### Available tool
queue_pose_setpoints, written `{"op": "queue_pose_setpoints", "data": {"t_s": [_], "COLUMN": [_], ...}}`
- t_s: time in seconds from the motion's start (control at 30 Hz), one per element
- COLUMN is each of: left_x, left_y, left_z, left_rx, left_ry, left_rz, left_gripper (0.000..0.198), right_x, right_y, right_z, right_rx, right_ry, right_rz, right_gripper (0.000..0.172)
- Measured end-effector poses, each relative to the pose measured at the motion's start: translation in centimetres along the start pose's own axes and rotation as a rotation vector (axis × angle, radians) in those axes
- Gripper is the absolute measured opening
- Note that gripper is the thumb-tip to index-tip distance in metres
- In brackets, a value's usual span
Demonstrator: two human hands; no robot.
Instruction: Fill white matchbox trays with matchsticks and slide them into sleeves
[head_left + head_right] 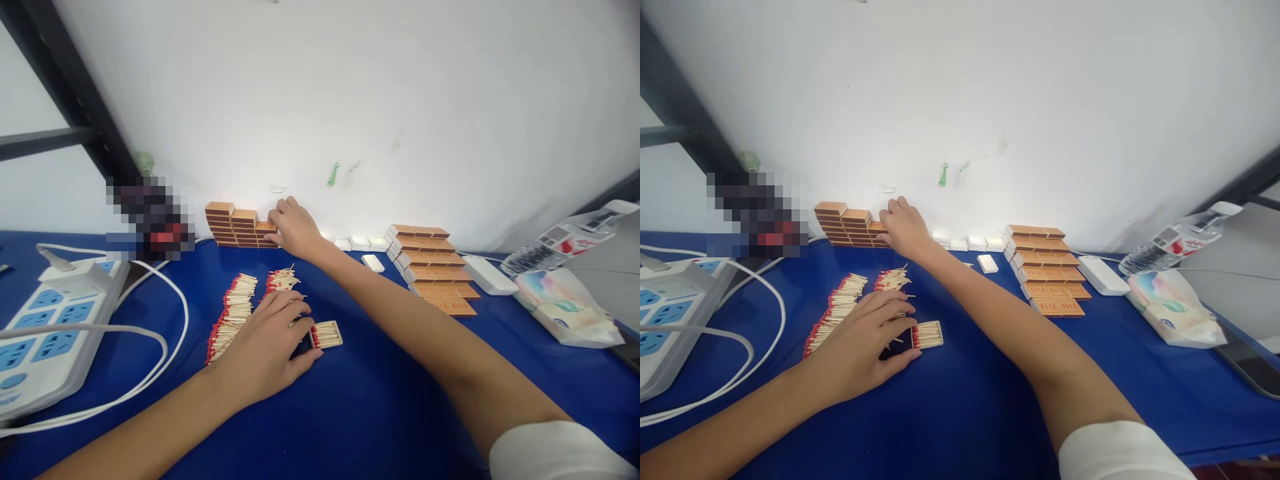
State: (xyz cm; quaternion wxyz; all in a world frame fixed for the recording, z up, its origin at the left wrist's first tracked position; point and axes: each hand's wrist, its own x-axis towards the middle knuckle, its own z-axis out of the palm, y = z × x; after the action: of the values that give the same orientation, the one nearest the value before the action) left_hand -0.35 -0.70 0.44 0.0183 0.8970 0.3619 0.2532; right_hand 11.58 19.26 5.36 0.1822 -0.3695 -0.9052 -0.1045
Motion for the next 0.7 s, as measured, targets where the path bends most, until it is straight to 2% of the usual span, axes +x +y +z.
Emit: {"op": "queue_pose_setpoints", "data": {"t_s": [0.17, 0.4, 0.57, 0.7], "left_x": [0.0, 0.0, -0.1, 0.0], "left_y": [-0.1, -0.3, -0.3, -0.4], "left_z": [0.2, 0.4, 0.4, 0.5], "left_rx": [0.008, 0.017, 0.019, 0.025], "left_ry": [-0.002, 0.004, 0.015, 0.034], "left_rz": [0.004, 0.002, 0.01, 0.029], "left_gripper": [0.024, 0.026, 0.025, 0.026], "right_x": [0.4, 0.4, -0.3, -3.8], "right_y": [0.5, 0.2, 0.7, 1.4], "right_z": [0.8, 0.2, -1.6, -4.5], "right_rx": [-0.002, -0.134, -0.219, -0.173], "right_ry": [-0.007, 0.032, 0.071, 0.179], "right_rz": [0.011, -0.054, -0.147, -0.206], "right_gripper": [0.022, 0.022, 0.02, 0.023]}}
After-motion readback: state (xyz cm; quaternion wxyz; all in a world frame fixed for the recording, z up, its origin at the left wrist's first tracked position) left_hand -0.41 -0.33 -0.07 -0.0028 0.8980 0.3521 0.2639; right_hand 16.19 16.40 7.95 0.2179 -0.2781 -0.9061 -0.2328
